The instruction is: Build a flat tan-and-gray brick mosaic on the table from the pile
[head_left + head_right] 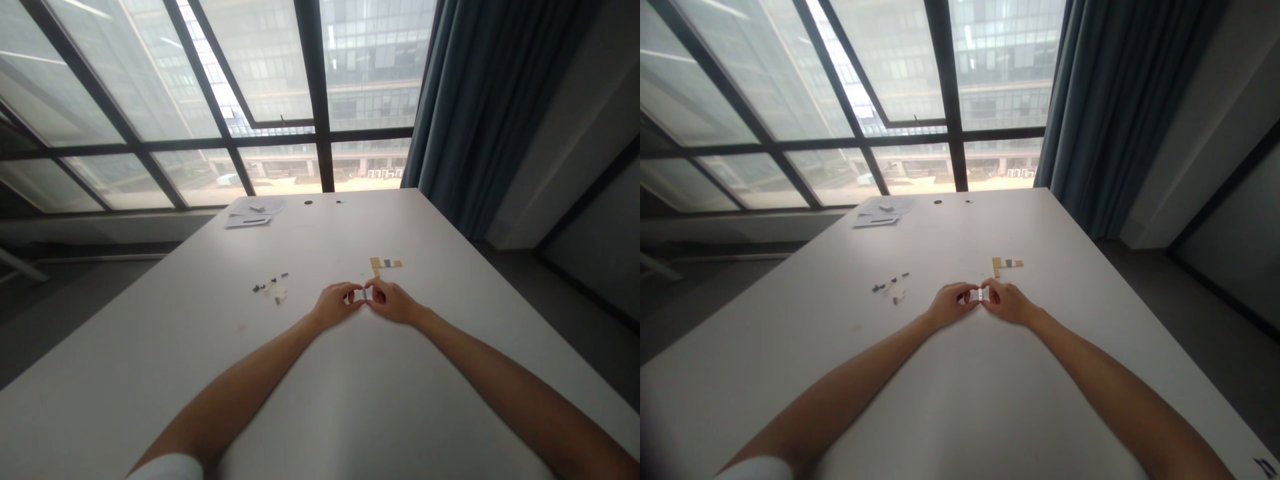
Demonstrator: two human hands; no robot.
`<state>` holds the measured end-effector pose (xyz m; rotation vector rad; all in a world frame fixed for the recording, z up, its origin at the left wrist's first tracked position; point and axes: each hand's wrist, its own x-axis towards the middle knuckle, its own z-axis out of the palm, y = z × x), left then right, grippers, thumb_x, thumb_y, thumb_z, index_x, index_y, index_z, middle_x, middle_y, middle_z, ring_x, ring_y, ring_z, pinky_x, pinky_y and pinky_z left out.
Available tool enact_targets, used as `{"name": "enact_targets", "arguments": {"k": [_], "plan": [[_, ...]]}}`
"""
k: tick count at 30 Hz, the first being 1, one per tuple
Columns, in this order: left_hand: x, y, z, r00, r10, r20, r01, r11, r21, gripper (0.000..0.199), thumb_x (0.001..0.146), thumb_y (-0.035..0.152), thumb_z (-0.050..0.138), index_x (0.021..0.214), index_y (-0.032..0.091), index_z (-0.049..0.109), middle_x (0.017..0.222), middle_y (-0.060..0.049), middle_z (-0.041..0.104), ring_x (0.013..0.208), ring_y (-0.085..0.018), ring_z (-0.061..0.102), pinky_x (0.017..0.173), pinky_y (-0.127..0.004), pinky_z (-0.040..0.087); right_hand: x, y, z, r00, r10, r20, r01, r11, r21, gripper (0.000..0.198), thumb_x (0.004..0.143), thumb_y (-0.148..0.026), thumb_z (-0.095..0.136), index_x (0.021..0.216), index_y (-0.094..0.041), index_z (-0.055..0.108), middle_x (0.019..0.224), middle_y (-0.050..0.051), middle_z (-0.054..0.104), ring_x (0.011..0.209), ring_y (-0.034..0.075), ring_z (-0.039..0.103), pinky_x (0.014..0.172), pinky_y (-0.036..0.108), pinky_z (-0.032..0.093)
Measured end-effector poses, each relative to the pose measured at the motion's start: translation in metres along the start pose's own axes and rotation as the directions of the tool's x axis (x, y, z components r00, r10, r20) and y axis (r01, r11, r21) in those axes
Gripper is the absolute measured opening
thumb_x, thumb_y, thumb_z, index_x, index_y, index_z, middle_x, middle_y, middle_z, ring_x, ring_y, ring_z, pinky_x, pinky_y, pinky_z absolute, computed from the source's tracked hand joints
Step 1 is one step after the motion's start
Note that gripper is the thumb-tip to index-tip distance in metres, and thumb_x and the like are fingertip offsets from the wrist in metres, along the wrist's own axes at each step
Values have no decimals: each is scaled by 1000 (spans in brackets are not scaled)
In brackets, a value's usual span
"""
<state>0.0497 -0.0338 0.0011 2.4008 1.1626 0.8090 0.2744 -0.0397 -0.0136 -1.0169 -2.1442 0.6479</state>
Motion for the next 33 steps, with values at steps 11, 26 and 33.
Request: {"name": "enact_targets", "arguments": {"k": [11, 26, 33], "plan": [[1, -1, -1, 1000, -1, -1, 1, 1000, 1, 27, 90, 34, 63, 113, 23, 73, 79, 1, 69, 65, -10, 55, 66, -21, 43, 7, 1, -14, 929, 93, -359, -163, 972, -168, 25, 79, -28, 65, 101, -21, 58, 67, -6, 53, 59, 12, 48, 61, 24, 36], [1, 0, 0, 1000, -8, -19, 8, 1000, -3, 26, 94, 31, 55, 109, 21, 74, 81, -1, 71, 66, -10, 56, 68, -22, 43, 14, 36, -22, 877, 256, -406, -396, 865, -309, 19, 78, -27, 64, 96, -19, 62, 70, -2, 57, 61, 14, 49, 59, 25, 31], [1, 3, -1, 1000, -21, -20, 21, 1000, -4, 26, 94, 27, 54, 108, 20, 74, 82, -1, 71, 67, -10, 56, 68, -21, 43, 17, 34, -21, 875, 349, -337, -464, 802, -375, 19, 83, -26, 65, 100, -18, 67, 73, -1, 62, 66, 14, 55, 63, 25, 32]]}}
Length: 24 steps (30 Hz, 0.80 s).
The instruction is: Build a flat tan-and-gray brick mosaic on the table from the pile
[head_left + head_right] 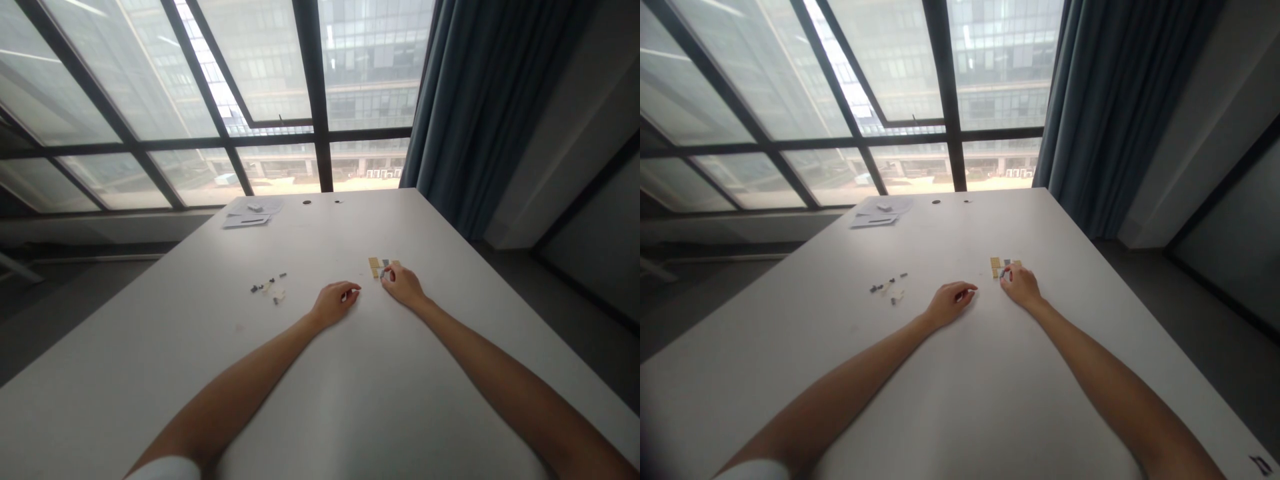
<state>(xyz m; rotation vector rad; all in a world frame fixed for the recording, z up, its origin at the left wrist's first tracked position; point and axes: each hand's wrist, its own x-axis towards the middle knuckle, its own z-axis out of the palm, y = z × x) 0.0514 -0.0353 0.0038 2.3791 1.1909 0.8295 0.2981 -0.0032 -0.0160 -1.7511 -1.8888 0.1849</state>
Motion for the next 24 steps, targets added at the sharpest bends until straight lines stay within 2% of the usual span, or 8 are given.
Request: {"name": "enact_targets", "arguments": {"k": [9, 14, 19, 24], "plan": [[1, -2, 1, 1000, -9, 11, 9, 1000, 10, 28, 94, 24, 52, 109, 20, 74, 86, -2, 73, 67, -10, 57, 69, -21, 44, -2, -2, 1, 998, 44, -48, -45, 999, -21, 17, 82, -30, 67, 95, -19, 64, 75, -1, 63, 65, 13, 54, 62, 25, 31], [1, 0, 1, 1000, -10, 18, 10, 1000, 16, 28, 93, 24, 52, 110, 20, 74, 88, -2, 74, 68, -10, 57, 70, -21, 45, -3, -3, 0, 999, 28, -45, -28, 1000, -6, 14, 82, -28, 66, 92, -19, 64, 76, -1, 63, 66, 13, 54, 63, 25, 32], [1, 0, 1, 1000, 10, 3, -10, 1000, 3, 27, 93, 24, 51, 108, 20, 74, 88, -2, 73, 67, -10, 57, 69, -21, 44, -5, -2, -2, 998, -20, -55, 20, 1000, 0, 21, 83, -25, 65, 102, -18, 67, 81, 0, 65, 70, 14, 57, 66, 24, 36], [1, -1, 3, 1000, 18, -4, -18, 1000, -2, 27, 93, 23, 52, 108, 21, 75, 87, -2, 74, 67, -10, 57, 69, -21, 45, -8, 1, 0, 992, -119, -45, 118, 993, -19, 28, 87, -23, 60, 111, -24, 73, 96, 2, 68, 82, 15, 62, 75, 24, 42]]}}
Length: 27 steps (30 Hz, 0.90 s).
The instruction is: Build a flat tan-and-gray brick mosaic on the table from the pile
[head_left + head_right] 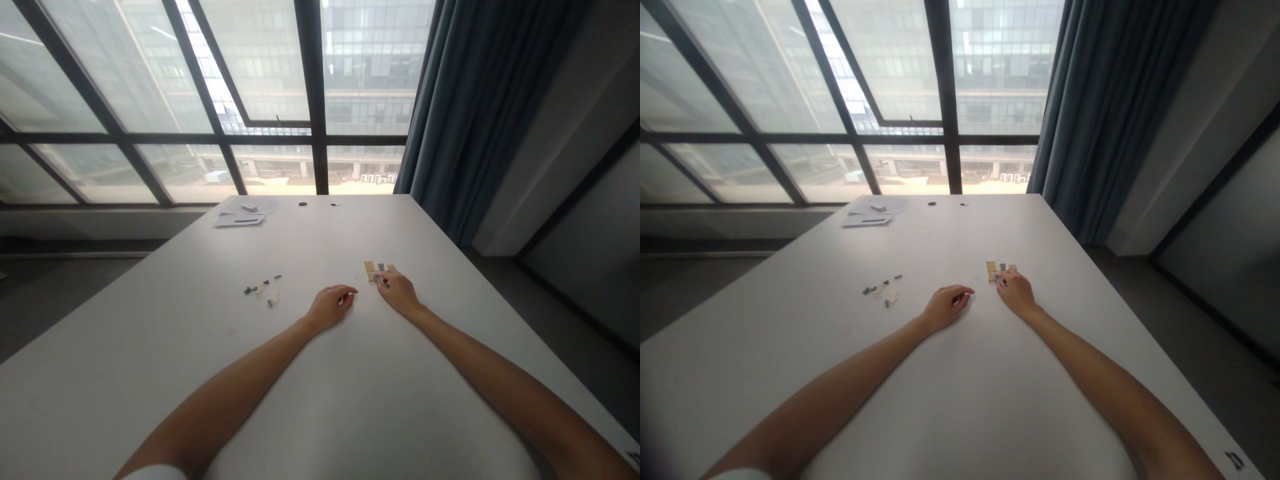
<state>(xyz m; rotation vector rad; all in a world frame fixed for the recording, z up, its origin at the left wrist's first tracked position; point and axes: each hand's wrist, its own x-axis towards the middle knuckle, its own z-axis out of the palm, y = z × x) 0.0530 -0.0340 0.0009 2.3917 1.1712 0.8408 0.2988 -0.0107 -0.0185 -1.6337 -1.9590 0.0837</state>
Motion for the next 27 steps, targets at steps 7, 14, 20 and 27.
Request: {"name": "enact_targets", "arguments": {"k": [7, 14, 20, 27], "plan": [[0, 2, -2, 1000, -5, 6, 5, 1000, 4, 27, 92, 22, 52, 107, 21, 75, 87, -2, 74, 67, -11, 59, 71, -21, 46, 1, 3, 0, 1000, 26, -3, -26, 1000, -14, 24, 88, -24, 59, 105, -22, 76, 99, 4, 70, 88, 16, 63, 79, 25, 45], [0, 1, -2, 999, -33, 3, 33, 999, 9, 28, 92, 23, 52, 106, 21, 76, 86, -2, 74, 69, -11, 59, 72, -21, 46, 2, 4, 1, 998, 69, -6, -69, 998, -8, 18, 86, -24, 61, 97, -21, 76, 95, 4, 69, 83, 16, 62, 75, 24, 43], [14, -7, -6, 965, -233, 117, 233, 972, 18, 29, 86, 31, 58, 105, 21, 77, 80, -2, 73, 69, -14, 62, 68, -23, 47, 3, -2, -4, 997, 71, 36, -70, 997, -40, 14, 86, -22, 60, 86, -20, 74, 89, 3, 68, 80, 15, 61, 70, 24, 40], [50, 10, 6, 932, -358, 64, 346, 927, 148, 24, 83, 30, 62, 98, 23, 79, 92, -6, 76, 83, -19, 68, 77, -27, 50, 9, -6, -4, 989, 126, 72, -124, 992, -36, 17, 85, -23, 62, 95, -21, 76, 91, 4, 70, 82, 16, 63, 71, 24, 41]]}}
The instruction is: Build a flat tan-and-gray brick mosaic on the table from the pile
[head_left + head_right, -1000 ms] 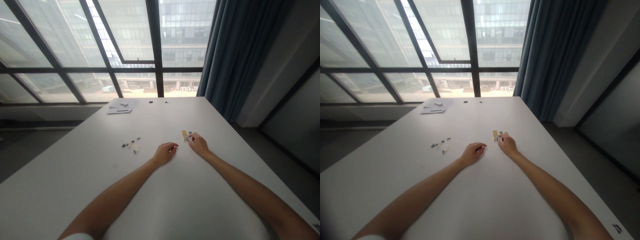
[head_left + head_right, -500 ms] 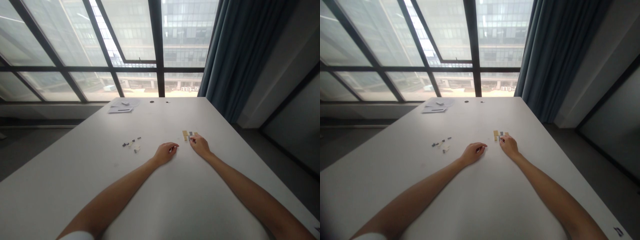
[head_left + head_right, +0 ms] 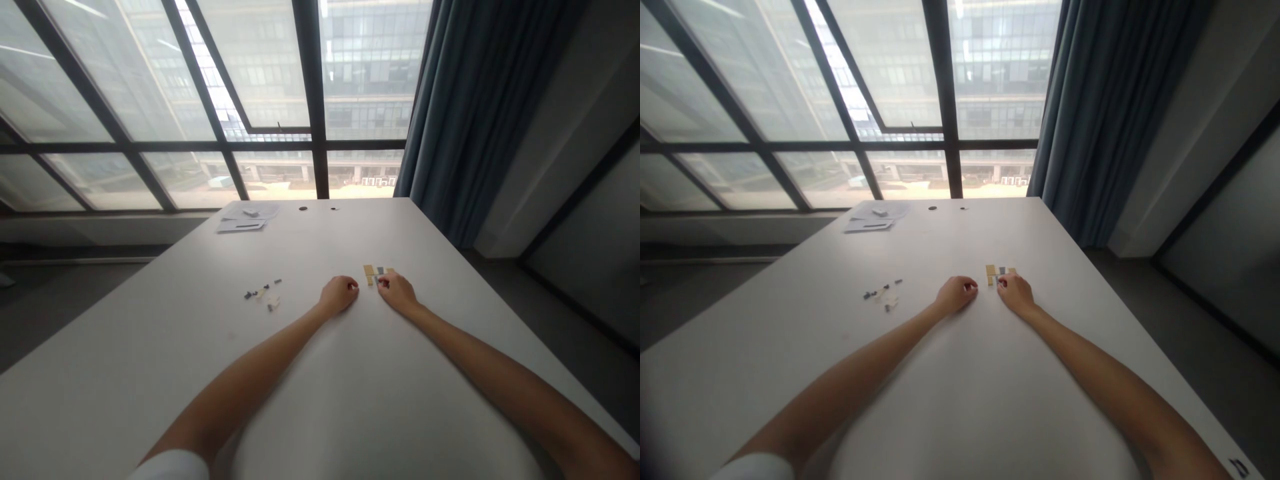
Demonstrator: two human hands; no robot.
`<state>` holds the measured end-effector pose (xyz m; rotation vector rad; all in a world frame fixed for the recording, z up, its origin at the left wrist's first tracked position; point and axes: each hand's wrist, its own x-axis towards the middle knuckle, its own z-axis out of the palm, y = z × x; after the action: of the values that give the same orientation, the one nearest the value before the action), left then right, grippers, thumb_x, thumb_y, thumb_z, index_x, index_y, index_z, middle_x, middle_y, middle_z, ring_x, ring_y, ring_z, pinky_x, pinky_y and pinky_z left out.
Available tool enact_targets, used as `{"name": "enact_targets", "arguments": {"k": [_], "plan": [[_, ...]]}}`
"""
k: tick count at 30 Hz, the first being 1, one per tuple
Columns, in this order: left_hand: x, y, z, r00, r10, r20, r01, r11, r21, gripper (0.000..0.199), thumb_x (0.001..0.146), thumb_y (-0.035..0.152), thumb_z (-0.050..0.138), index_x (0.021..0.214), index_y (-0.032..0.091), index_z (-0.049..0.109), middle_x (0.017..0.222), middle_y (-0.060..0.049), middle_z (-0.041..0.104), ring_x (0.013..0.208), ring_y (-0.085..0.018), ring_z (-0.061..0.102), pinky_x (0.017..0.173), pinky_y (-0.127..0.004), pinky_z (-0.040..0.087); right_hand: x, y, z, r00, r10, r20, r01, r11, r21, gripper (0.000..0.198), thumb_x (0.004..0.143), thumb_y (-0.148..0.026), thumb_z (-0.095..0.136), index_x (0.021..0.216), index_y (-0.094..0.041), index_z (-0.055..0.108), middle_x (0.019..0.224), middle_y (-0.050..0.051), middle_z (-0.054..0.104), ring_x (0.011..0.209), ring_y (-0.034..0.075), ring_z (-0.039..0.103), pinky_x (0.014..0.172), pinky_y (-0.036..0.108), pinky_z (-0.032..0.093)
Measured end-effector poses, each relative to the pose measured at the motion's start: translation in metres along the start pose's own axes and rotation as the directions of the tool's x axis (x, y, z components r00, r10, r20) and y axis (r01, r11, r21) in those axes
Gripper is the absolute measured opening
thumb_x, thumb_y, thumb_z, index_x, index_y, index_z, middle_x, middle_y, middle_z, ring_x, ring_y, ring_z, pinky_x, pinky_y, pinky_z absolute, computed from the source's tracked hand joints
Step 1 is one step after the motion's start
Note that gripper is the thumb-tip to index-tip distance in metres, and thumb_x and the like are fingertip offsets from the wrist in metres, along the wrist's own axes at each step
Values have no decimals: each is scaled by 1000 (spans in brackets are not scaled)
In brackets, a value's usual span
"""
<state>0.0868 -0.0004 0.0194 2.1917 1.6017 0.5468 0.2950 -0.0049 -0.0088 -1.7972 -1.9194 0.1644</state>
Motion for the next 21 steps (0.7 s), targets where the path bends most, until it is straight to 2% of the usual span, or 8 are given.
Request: {"name": "enact_targets", "arguments": {"k": [3, 7, 21], "plan": [[9, 13, 12, 994, -65, -90, 67, 998, 19, 23, 84, 28, 60, 97, 24, 79, 97, -8, 76, 88, -21, 68, 79, -29, 51, 1, -2, 0, 1000, 0, 10, 0, 1000, -4, 18, 84, -22, 62, 95, -20, 77, 90, 4, 71, 80, 16, 64, 69, 24, 40], [14, 19, 25, 987, -100, -128, 105, 994, 36, 23, 85, 29, 60, 98, 24, 79, 99, -8, 76, 90, -21, 68, 79, -30, 50, 0, -2, 3, 1000, -9, 1, 9, 1000, -9, 18, 85, -22, 61, 94, -20, 76, 90, 4, 71, 80, 15, 64, 68, 23, 40], [11, 21, 28, 994, 1, -111, 9, 996, 89, 26, 89, 39, 59, 99, 27, 79, 91, -5, 74, 86, -21, 65, 74, -28, 46, -2, -1, 4, 999, -46, -7, 46, 999, 8, 19, 89, -27, 63, 102, -21, 76, 96, 5, 70, 84, 16, 65, 73, 24, 43]]}}
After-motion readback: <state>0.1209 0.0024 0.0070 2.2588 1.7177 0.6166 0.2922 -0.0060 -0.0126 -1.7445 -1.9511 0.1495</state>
